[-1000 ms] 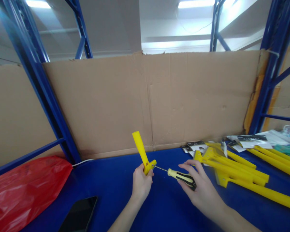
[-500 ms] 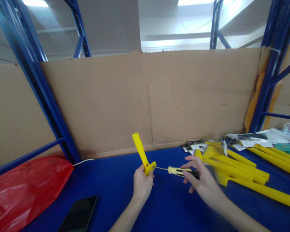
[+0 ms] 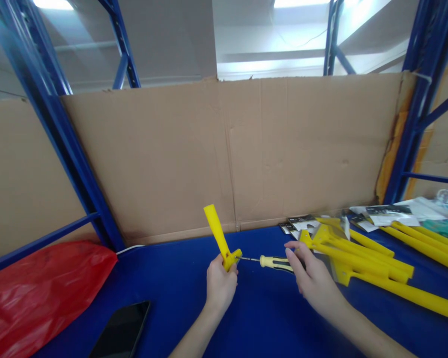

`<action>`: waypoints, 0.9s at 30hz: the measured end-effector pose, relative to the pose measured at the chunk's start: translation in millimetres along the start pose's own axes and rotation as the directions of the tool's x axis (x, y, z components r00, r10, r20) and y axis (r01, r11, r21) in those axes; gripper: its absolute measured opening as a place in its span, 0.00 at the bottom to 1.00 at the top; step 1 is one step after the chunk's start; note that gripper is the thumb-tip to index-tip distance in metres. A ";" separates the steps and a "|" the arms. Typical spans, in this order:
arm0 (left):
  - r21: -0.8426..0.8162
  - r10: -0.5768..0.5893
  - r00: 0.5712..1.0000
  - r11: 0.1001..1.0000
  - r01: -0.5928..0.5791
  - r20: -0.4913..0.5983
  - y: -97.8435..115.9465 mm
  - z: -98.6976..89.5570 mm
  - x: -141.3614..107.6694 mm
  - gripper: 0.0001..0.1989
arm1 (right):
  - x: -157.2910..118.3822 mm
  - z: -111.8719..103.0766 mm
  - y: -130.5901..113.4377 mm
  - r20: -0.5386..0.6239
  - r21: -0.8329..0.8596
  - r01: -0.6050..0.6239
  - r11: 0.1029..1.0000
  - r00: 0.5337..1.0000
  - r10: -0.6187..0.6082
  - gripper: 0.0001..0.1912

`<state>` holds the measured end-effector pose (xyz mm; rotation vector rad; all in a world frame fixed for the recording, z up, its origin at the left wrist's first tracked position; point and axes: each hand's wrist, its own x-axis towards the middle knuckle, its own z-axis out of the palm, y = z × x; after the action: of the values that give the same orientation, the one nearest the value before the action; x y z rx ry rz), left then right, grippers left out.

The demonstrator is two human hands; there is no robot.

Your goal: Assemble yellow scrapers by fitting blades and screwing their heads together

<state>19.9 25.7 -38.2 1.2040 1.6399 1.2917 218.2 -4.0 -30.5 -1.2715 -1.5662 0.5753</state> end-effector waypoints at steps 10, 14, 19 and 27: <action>0.020 0.018 1.000 1.000 -0.018 -0.007 -3.1 -1.7 4.7 0.08 | -4.8 -0.8 -5.4 0.105 0.002 -0.028 1.000 0.994 0.028 0.16; 0.031 0.015 1.000 0.999 -0.014 -0.021 -3.9 -0.6 4.5 0.07 | -4.5 -1.2 -4.8 0.060 0.038 0.050 0.998 0.997 -0.052 0.24; 0.041 0.046 0.999 0.998 -0.045 -0.003 -5.9 0.7 3.6 0.08 | -2.6 -1.6 -4.6 -0.013 -0.011 0.000 1.000 1.000 0.000 0.17; 0.030 0.017 1.000 0.999 -0.016 -0.018 -3.0 -0.3 3.0 0.07 | -0.7 0.0 1.2 0.072 0.108 -0.046 0.993 0.997 0.038 0.20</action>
<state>18.0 28.3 -41.1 1.2297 1.6710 1.2954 218.7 -4.3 -31.8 -1.2153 -1.5465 0.7293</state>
